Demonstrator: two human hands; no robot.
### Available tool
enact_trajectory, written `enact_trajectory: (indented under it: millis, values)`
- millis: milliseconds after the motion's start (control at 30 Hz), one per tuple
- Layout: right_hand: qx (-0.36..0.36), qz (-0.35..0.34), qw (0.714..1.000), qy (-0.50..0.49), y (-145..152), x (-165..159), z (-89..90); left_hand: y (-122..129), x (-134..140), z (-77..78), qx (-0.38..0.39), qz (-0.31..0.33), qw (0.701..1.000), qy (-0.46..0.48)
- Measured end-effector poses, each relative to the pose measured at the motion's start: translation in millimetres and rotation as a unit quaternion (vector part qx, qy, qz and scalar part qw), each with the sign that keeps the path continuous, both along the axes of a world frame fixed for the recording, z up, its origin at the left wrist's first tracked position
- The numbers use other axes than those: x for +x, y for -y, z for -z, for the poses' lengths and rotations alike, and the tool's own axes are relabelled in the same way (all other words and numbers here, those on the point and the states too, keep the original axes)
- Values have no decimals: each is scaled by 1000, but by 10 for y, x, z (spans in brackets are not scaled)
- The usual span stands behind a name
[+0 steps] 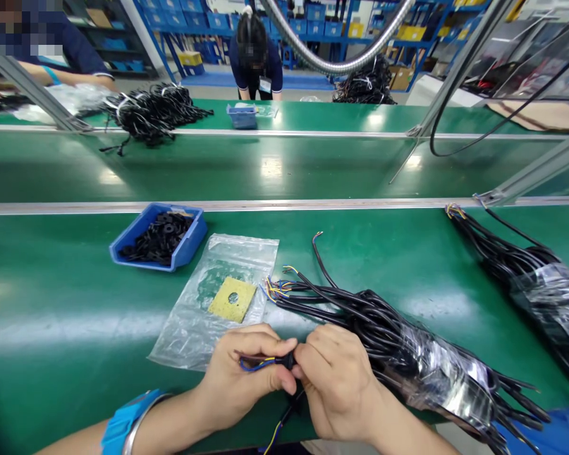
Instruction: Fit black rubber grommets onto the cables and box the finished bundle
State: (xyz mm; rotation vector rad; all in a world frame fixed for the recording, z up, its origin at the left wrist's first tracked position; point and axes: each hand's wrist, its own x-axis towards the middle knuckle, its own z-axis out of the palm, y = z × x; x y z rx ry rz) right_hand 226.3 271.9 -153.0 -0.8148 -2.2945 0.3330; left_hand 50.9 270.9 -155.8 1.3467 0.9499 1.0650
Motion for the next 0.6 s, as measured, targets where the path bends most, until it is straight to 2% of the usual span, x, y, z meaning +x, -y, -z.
enact_trajectory:
  millis: [100,233,300,433,600]
  values:
    - [17,18,1000,19,-8,-12,-10,-63,22,2,-74,7,996,52]
    - [61,98,992,59,-14,-15,-1,-146,26,8,-227,-14,961,156]
    - [60,111,991,54,-8,-2,4,-150,30,8,-259,-16,950,172]
    - [23,88,996,14,1,10,-12,-99,56,-23,-236,-12,956,175]
    - [1,48,999,-14,-15,4,-49,-44,88,-12,-83,-22,992,95]
